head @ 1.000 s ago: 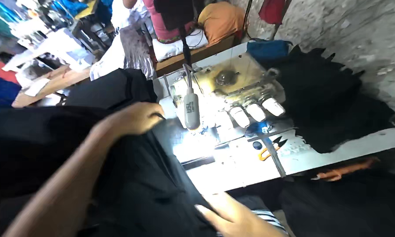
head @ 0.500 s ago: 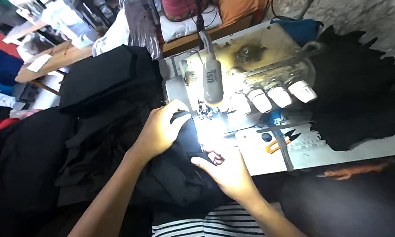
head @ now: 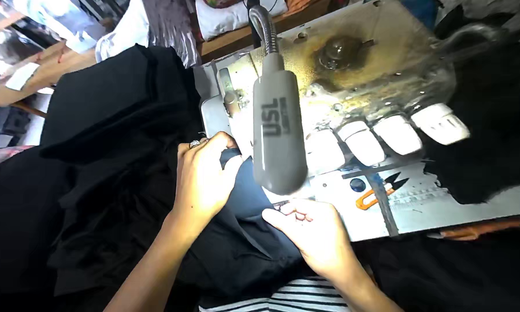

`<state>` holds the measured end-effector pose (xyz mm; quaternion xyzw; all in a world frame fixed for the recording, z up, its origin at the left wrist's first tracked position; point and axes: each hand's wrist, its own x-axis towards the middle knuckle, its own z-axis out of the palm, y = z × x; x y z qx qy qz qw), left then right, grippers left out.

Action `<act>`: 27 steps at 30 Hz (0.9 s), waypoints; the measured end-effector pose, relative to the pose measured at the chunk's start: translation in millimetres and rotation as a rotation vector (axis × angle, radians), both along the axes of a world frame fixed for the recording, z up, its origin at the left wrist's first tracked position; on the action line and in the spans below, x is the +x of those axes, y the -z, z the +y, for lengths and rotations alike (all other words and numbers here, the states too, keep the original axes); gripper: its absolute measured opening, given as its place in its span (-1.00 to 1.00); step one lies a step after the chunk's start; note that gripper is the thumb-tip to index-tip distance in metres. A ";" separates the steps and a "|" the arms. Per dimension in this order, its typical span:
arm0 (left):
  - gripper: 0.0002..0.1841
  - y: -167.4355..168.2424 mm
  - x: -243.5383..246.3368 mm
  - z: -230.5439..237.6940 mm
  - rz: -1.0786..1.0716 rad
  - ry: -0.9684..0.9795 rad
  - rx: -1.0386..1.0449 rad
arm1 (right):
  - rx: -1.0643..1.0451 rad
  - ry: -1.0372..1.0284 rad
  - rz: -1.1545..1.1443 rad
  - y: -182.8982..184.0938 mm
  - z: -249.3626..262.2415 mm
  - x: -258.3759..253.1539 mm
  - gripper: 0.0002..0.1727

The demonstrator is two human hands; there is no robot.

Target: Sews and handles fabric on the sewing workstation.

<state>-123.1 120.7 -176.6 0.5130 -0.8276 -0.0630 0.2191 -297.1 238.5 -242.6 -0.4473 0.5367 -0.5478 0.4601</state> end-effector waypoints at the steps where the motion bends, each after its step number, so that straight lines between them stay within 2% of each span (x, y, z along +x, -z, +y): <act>1: -0.84 -1.9 -3.2 -3.6 -0.012 -0.019 0.012 | -0.016 0.027 0.016 0.1 -1.9 -3.3 -0.78; 6: -0.74 -14.4 -22.8 -24.1 -0.044 -0.095 0.057 | -0.050 0.123 0.107 -5.5 -25.4 -16.3 -0.56; 9: -0.68 -33.3 -38.0 -11.3 -0.092 -0.106 0.139 | -0.052 0.097 0.105 -3.3 -30.3 -17.8 -0.55; 10: -0.70 -35.0 -42.1 -4.2 -0.135 -0.123 0.091 | -0.059 0.096 0.103 -1.9 -29.9 -16.8 -0.56; 12: -0.76 -11.3 -35.6 2.9 -0.214 -0.207 -0.226 | -0.100 0.105 0.081 -0.3 -31.0 -14.9 -0.58; 14: -0.70 5.8 -32.9 28.8 -0.093 -0.269 -0.324 | -0.130 0.094 0.073 1.0 -31.9 -15.5 -0.58; 17: -0.58 32.0 -33.2 69.8 0.092 -0.205 -0.073 | -0.101 0.076 0.092 0.7 -34.3 -19.4 -0.57; 20: -0.55 37.1 -17.2 60.0 0.153 -0.074 0.051 | -0.050 0.039 0.086 -1.1 -34.8 -22.0 -0.55; 23: -0.61 32.4 -6.6 41.9 0.162 0.070 0.039 | -0.050 0.054 0.092 -1.9 -34.7 -20.2 -0.55; 27: -0.60 30.8 -10.3 36.0 0.132 0.104 0.028 | -0.085 0.119 0.135 -1.2 -30.7 -18.3 -0.57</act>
